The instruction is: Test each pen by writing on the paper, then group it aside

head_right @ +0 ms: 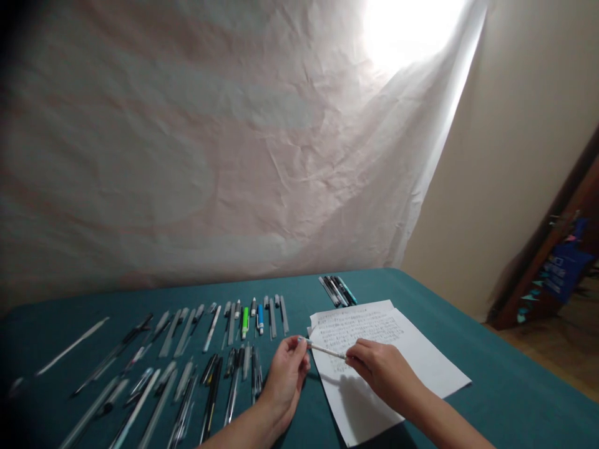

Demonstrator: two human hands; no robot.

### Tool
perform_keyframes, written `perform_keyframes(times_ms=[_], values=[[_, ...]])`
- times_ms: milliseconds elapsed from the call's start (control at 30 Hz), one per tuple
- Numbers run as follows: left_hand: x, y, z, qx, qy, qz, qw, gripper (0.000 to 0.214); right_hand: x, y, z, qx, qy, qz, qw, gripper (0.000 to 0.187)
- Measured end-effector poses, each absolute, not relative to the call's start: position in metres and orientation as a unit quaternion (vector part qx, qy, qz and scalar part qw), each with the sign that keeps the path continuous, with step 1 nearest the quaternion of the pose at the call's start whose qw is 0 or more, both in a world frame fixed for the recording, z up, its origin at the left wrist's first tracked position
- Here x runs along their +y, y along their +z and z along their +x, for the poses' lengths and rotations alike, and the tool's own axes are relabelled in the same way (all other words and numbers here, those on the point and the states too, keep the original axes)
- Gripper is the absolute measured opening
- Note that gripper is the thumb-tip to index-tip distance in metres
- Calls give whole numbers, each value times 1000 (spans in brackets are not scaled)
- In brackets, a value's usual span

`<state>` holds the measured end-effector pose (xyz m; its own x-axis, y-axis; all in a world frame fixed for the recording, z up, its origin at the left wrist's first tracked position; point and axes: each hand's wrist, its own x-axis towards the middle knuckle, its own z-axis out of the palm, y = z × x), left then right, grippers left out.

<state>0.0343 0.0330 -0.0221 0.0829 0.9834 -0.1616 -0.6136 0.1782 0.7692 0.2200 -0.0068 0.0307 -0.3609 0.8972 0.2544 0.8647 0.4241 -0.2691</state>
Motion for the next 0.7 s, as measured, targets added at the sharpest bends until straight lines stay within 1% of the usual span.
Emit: perform_keyframes(times_ms=[100, 167, 200, 333, 500, 700], values=[[33, -21, 35, 357, 577, 260, 687, 38, 14, 33, 226, -801, 9, -567, 191, 24], [33, -20, 35, 361, 570, 261, 691, 41, 38, 34, 235, -756, -17, -617, 217, 27], [33, -20, 35, 362, 566, 264, 692, 41, 52, 35, 242, -732, -22, -646, 217, 27], [31, -19, 34, 357, 554, 287, 696, 39, 110, 32, 268, -620, -17, -765, 172, 30], [29, -19, 32, 349, 547, 297, 701, 38, 153, 14, 282, -562, -7, -814, 149, 28], [31, -19, 33, 353, 532, 301, 709, 35, 176, -7, 286, -536, 16, -834, 129, 25]])
